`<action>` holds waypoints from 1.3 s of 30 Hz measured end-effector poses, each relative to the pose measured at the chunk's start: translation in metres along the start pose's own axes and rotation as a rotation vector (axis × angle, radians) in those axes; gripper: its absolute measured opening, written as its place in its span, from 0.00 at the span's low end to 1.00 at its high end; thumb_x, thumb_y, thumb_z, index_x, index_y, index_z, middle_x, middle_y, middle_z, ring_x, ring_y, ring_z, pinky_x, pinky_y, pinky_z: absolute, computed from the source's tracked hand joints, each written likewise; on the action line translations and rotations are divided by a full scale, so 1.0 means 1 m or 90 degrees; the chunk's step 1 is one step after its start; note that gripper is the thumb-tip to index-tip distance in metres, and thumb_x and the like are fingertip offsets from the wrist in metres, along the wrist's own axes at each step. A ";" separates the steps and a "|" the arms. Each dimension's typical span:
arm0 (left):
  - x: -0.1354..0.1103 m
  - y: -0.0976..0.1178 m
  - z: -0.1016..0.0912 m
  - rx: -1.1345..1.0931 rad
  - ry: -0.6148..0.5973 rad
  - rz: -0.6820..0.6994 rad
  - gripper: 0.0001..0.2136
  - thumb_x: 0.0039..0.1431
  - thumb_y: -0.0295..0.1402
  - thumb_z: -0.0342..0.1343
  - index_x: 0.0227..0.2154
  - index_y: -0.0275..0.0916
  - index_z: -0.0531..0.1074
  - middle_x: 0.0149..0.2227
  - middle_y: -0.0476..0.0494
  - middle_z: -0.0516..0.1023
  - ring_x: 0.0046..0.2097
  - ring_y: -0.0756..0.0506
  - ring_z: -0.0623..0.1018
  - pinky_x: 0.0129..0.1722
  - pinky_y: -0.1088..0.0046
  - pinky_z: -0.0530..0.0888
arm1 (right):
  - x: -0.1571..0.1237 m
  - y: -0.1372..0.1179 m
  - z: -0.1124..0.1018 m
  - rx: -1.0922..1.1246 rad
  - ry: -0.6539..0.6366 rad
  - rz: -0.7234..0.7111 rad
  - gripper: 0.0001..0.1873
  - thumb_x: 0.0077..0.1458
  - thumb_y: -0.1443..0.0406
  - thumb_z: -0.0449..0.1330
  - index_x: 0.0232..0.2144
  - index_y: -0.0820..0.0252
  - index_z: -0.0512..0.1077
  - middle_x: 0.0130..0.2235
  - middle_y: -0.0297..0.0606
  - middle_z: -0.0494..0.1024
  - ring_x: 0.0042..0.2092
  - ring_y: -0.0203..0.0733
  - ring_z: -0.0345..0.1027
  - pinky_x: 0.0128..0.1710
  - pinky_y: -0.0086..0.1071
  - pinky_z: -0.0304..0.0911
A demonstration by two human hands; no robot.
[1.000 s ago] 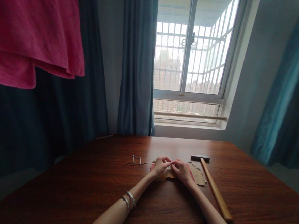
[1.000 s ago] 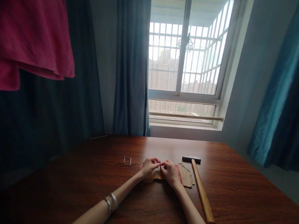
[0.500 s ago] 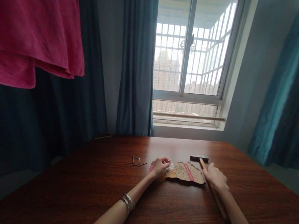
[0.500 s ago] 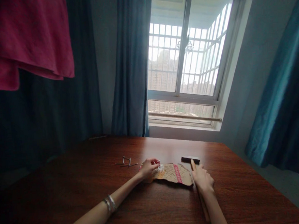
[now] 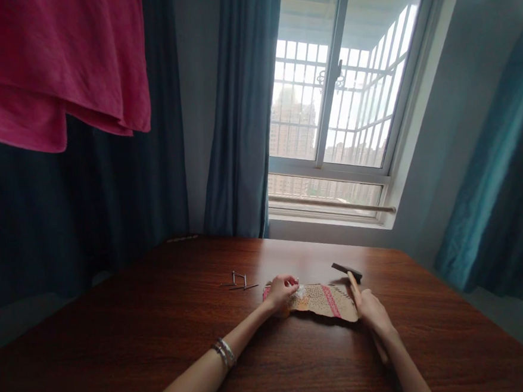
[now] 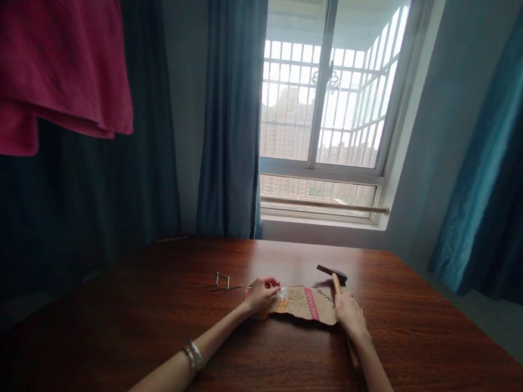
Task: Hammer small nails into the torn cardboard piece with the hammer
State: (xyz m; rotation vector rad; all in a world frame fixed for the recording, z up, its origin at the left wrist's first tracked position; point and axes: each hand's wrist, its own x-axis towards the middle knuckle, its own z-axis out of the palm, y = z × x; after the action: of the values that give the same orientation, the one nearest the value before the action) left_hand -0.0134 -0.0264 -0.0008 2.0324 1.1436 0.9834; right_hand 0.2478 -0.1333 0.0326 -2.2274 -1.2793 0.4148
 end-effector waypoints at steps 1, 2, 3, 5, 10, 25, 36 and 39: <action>0.000 0.000 0.000 0.001 0.001 0.001 0.10 0.47 0.34 0.54 0.30 0.35 0.76 0.29 0.47 0.77 0.31 0.49 0.71 0.30 0.77 0.65 | 0.002 -0.002 0.000 0.060 -0.005 -0.002 0.15 0.53 0.58 0.49 0.30 0.63 0.69 0.31 0.52 0.75 0.37 0.53 0.72 0.32 0.40 0.64; 0.000 0.000 0.000 0.003 0.002 0.002 0.10 0.47 0.34 0.54 0.29 0.35 0.76 0.29 0.47 0.77 0.31 0.49 0.71 0.30 0.78 0.65 | 0.004 -0.004 -0.001 0.124 -0.013 -0.005 0.15 0.53 0.57 0.49 0.28 0.62 0.68 0.27 0.47 0.74 0.31 0.49 0.72 0.27 0.37 0.63; 0.000 0.001 0.000 0.007 0.003 0.000 0.10 0.47 0.34 0.54 0.29 0.35 0.76 0.28 0.47 0.77 0.30 0.50 0.71 0.30 0.78 0.64 | 0.004 -0.007 -0.003 0.189 -0.026 -0.008 0.14 0.52 0.57 0.49 0.26 0.61 0.67 0.24 0.43 0.72 0.26 0.44 0.69 0.23 0.33 0.62; -0.001 0.003 -0.001 0.013 0.003 -0.004 0.09 0.47 0.34 0.54 0.29 0.35 0.76 0.28 0.47 0.77 0.30 0.50 0.71 0.29 0.78 0.64 | 0.003 -0.014 -0.007 0.288 -0.053 -0.021 0.11 0.49 0.58 0.52 0.24 0.60 0.66 0.21 0.36 0.68 0.19 0.34 0.62 0.17 0.28 0.57; -0.004 0.009 -0.004 0.034 0.008 -0.012 0.09 0.47 0.33 0.54 0.28 0.36 0.77 0.27 0.48 0.76 0.30 0.49 0.71 0.30 0.77 0.64 | -0.018 -0.032 -0.020 0.656 -0.261 -0.036 0.14 0.38 0.64 0.61 0.31 0.64 0.69 0.23 0.31 0.65 0.17 0.25 0.51 0.13 0.20 0.47; -0.003 0.007 -0.004 0.000 -0.019 0.003 0.09 0.49 0.34 0.55 0.31 0.36 0.76 0.29 0.47 0.76 0.31 0.50 0.71 0.30 0.78 0.65 | -0.058 -0.055 -0.007 0.638 -0.420 -0.099 0.19 0.36 0.58 0.63 0.31 0.65 0.71 0.17 0.28 0.63 0.14 0.26 0.51 0.11 0.23 0.44; -0.004 0.009 -0.004 0.006 -0.013 0.010 0.08 0.48 0.33 0.56 0.29 0.36 0.76 0.28 0.48 0.76 0.30 0.50 0.71 0.30 0.79 0.65 | -0.068 -0.059 -0.011 0.623 -0.425 -0.121 0.14 0.38 0.58 0.62 0.26 0.63 0.69 0.15 0.26 0.61 0.13 0.27 0.51 0.10 0.23 0.43; -0.004 0.009 -0.003 0.014 -0.015 0.005 0.08 0.48 0.33 0.55 0.29 0.37 0.77 0.28 0.48 0.76 0.30 0.50 0.71 0.30 0.79 0.65 | -0.069 -0.059 -0.015 0.606 -0.439 -0.121 0.13 0.38 0.59 0.62 0.25 0.63 0.69 0.15 0.27 0.61 0.13 0.27 0.51 0.10 0.23 0.43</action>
State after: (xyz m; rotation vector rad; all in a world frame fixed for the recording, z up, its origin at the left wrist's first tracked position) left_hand -0.0137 -0.0336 0.0068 2.0614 1.1393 0.9527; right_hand 0.1795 -0.1733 0.0789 -1.1655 -1.1968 1.4434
